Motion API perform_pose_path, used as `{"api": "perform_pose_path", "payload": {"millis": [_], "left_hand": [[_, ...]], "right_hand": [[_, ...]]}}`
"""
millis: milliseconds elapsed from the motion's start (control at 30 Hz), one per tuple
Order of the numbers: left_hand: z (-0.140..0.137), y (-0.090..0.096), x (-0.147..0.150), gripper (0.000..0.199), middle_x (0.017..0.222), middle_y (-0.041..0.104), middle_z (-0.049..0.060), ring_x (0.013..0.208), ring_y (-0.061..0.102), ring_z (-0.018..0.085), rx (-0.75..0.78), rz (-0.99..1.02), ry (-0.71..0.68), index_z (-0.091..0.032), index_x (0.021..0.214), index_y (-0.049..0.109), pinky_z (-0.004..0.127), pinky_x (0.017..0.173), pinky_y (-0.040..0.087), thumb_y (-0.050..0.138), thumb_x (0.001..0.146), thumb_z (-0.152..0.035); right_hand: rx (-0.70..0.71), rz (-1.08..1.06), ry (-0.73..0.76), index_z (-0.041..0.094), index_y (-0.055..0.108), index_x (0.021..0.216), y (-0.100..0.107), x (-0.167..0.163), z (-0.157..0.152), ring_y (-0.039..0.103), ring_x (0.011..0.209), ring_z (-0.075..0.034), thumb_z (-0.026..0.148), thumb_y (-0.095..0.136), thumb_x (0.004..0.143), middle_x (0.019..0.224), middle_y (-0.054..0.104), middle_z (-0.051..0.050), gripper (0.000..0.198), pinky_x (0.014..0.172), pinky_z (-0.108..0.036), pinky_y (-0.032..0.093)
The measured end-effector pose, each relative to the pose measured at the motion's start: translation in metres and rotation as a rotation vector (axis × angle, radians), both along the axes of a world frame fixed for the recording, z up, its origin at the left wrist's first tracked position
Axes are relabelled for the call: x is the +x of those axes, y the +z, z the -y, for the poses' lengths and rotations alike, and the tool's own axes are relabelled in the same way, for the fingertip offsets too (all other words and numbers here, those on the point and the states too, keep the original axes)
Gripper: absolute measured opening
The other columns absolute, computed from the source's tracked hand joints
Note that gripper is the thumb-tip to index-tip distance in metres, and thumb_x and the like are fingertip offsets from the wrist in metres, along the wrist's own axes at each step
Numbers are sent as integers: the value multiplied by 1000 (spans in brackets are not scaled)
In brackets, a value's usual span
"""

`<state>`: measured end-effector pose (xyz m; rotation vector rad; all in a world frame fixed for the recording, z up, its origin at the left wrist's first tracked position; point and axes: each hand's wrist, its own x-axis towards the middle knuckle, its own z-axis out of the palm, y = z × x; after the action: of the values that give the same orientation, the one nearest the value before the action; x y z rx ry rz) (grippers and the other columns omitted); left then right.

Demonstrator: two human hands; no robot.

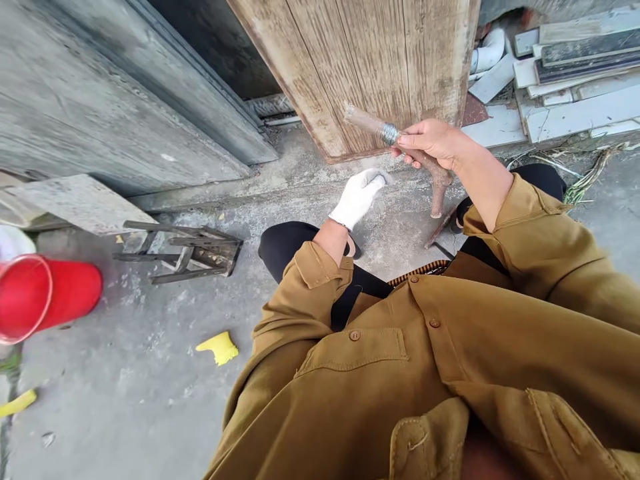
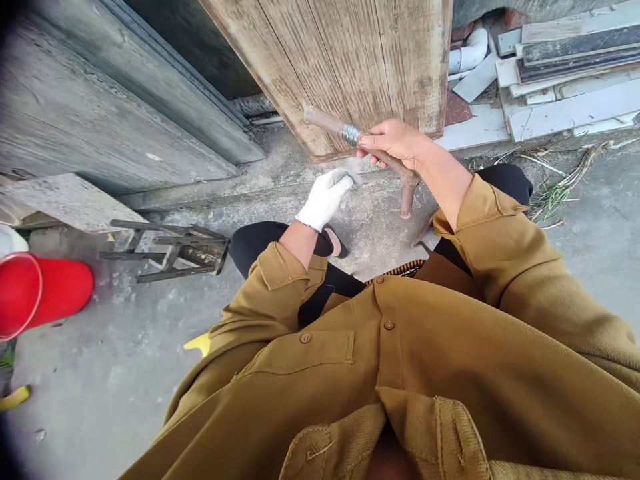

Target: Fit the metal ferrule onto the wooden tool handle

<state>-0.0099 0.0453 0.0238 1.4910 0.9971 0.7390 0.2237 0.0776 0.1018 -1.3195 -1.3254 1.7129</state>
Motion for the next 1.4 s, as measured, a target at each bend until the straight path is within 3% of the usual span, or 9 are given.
{"api": "perform_pose_path", "payload": {"millis": [167,267,400,567,733,867,1033,1233,1400], "left_hand": [[-17,25,-12,52,54,48,-5,45,43,8,-103,-35,-264,-15,90,72,23,48,42,76,91,-66],[-36,43,-19,49,60,56,-2,47,44,7,-103,-71,-354,-13,85,74,21,46,40,82,88,-61],[-67,52,-20,45,66,61,0,52,49,8,-114,-49,-340,-13,83,71,21,49,42,89,83,-54],[-79,39,-4,62,58,46,-6,48,41,8,-161,185,-229,-17,85,67,25,52,47,83,85,-77],[-76,44,0,65,53,42,-6,44,35,8,-251,121,-425,-17,81,70,27,47,46,85,79,-80],[-84,52,-7,58,62,59,1,47,42,8,-206,-18,-433,-15,77,72,24,44,40,84,83,-71],[-93,52,-11,51,72,66,5,52,50,8,-197,-54,-436,-14,75,70,22,45,38,88,79,-61],[-80,42,-6,55,67,59,1,48,41,7,-203,49,-307,-15,85,68,23,48,43,79,92,-68],[-60,37,3,59,72,64,3,51,45,9,-168,-3,-478,-14,86,71,23,47,39,76,88,-72]], "right_hand": [[247,662,73,16,72,92,-3,-2,-18,67,89,-24,25,75,101,85,71,-10,13,79,-34,53],[168,1009,518,11,78,92,11,-2,-22,67,87,-22,14,77,97,74,67,-6,6,83,-33,49],[-2,582,1023,10,79,93,47,8,-25,61,70,-8,3,71,99,74,68,2,12,74,-22,45],[211,135,418,13,70,88,65,19,-50,56,66,-8,13,68,106,78,66,-1,18,64,-21,45],[209,444,-3,18,59,78,17,12,-76,46,57,-9,13,69,105,63,54,1,30,56,-25,39],[181,773,442,13,62,68,-8,5,-67,35,50,-3,-3,85,86,50,41,8,33,55,-21,28],[-64,385,1028,10,78,86,18,11,-38,59,60,-4,2,77,94,64,63,6,11,61,-15,36],[160,-8,226,14,67,83,33,35,-41,55,61,-6,20,74,104,79,67,0,23,60,-18,47],[247,468,-136,17,58,76,7,34,-54,51,64,-9,19,73,104,68,57,0,32,61,-23,42]]}}
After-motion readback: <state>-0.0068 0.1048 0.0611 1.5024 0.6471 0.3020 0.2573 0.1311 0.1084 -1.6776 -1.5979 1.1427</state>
